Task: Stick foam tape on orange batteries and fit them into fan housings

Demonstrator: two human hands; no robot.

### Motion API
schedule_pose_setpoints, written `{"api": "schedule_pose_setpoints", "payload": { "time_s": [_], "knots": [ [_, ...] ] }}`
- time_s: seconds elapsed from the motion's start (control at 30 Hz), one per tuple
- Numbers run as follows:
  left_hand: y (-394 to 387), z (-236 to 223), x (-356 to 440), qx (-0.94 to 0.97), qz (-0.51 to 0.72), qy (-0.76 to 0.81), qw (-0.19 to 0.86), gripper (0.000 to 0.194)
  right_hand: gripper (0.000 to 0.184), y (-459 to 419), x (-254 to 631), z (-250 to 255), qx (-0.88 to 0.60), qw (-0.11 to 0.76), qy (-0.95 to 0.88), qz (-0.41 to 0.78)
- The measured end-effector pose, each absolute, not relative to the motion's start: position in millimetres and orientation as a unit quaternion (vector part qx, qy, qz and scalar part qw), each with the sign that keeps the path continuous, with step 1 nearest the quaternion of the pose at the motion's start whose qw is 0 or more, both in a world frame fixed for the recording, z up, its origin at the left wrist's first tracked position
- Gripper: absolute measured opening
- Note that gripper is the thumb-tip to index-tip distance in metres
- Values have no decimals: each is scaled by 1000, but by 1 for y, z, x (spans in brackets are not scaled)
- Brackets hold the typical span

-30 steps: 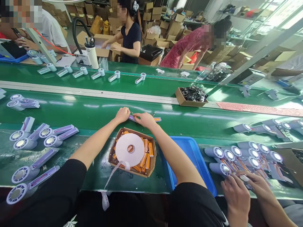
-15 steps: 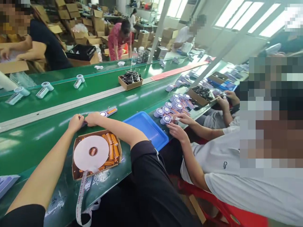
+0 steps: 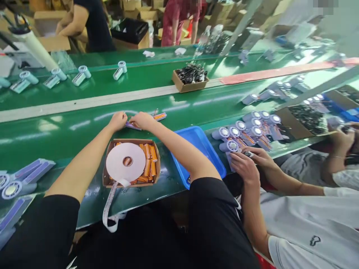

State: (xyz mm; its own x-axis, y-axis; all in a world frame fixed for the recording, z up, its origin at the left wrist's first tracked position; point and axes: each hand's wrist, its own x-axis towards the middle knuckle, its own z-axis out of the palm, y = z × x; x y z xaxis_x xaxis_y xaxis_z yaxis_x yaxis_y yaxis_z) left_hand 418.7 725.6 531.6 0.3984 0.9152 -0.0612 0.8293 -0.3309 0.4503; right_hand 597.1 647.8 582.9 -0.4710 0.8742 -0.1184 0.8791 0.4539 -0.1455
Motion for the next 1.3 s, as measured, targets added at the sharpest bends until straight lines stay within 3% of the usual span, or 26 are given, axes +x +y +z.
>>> {"api": "schedule_pose_setpoints", "payload": {
  "time_s": [0.2, 0.37, 0.43, 0.5, 0.57, 0.63, 0.8, 0.93, 1.0, 1.1, 1.2, 1.3],
  "knots": [
    [727, 514, 424, 794, 120, 540, 251, 18, 44, 665, 574, 566, 524, 133, 836, -97],
    [715, 535, 436, 784, 126, 557, 244, 19, 42, 656, 575, 591, 516, 144, 839, -97],
    [698, 556, 433, 780, 158, 569, 206, 25, 41, 628, 588, 611, 505, 75, 855, -94],
    [668, 580, 419, 821, 211, 509, 153, 34, 39, 579, 605, 631, 489, -82, 862, -108],
    [627, 599, 391, 909, 206, 340, 127, 36, 34, 517, 623, 645, 480, -242, 832, -136],
    [585, 611, 359, 973, 103, 161, 132, 36, 25, 455, 637, 650, 460, -335, 805, -168],
    [538, 615, 309, 992, -30, 111, 60, 64, 16, 373, 634, 625, 469, -422, 731, -259],
    [535, 632, 301, 993, -11, 112, 38, 58, 22, 363, 603, 598, 550, -504, 584, -321],
    [523, 642, 293, 987, 63, 151, 1, 50, 34, 362, 579, 592, 551, -507, 521, -409],
    [496, 645, 275, 953, 189, 224, -74, 40, 53, 364, 533, 592, 482, -437, 521, -553],
    [476, 635, 255, 923, 243, 283, -92, 43, 44, 371, 492, 594, 394, -384, 581, -599],
    [467, 622, 236, 881, 279, 371, -92, 55, 46, 375, 473, 591, 310, -343, 667, -584]
  ]
}}
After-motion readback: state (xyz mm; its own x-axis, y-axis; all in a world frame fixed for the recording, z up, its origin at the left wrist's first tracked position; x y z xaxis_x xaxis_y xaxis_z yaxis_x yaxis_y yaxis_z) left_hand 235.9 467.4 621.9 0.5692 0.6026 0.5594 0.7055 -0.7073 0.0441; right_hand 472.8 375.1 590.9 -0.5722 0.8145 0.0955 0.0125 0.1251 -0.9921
